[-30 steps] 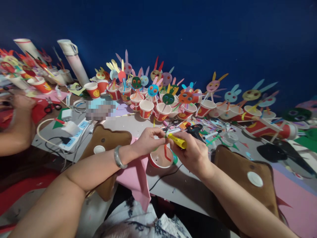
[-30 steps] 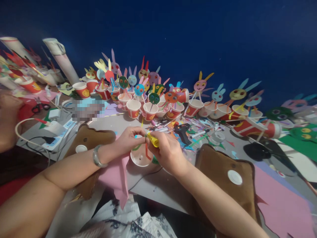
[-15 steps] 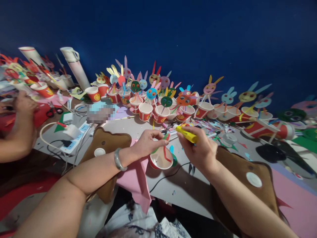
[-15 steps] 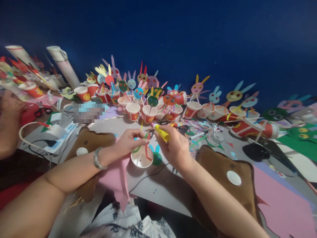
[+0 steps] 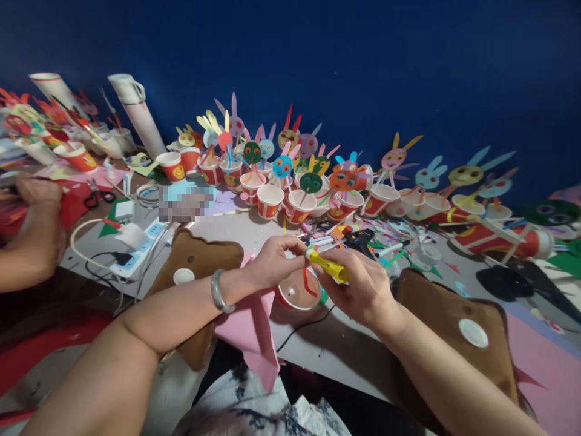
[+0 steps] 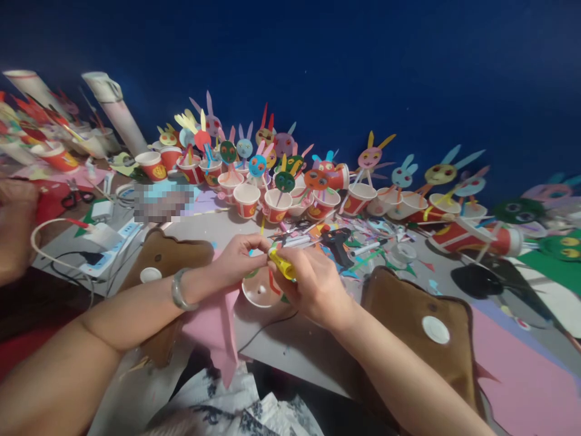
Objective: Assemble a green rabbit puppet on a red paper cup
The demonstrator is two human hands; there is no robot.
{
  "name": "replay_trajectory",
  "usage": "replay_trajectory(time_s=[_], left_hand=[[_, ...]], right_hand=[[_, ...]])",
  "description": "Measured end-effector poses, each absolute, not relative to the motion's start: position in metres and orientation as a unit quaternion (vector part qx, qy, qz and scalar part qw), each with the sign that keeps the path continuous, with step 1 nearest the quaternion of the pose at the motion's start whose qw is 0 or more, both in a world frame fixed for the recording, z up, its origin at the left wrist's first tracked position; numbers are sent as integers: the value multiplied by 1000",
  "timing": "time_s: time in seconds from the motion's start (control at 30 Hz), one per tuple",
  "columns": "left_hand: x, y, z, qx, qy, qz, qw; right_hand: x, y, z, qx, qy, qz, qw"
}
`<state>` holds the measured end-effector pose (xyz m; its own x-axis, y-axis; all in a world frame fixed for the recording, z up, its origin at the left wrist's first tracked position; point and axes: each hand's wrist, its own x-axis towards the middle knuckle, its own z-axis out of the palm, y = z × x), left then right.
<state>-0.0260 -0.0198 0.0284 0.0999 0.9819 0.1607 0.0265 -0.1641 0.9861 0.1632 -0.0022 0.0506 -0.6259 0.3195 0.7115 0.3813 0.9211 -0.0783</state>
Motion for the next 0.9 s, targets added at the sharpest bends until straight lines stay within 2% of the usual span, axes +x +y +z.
replay_trajectory(time_s=[0.23, 0.77, 0.9], left_hand=[[-29, -20, 27, 603, 433, 513, 431], [-26, -17, 25, 571, 437, 512, 471], [-24, -22, 28, 562, 440, 498, 493]], right_hand=[[158, -4, 47, -197, -887, -62, 413], [155, 3, 36, -234, -871, -108, 417], [161, 14, 43, -279, -837, -144, 447]])
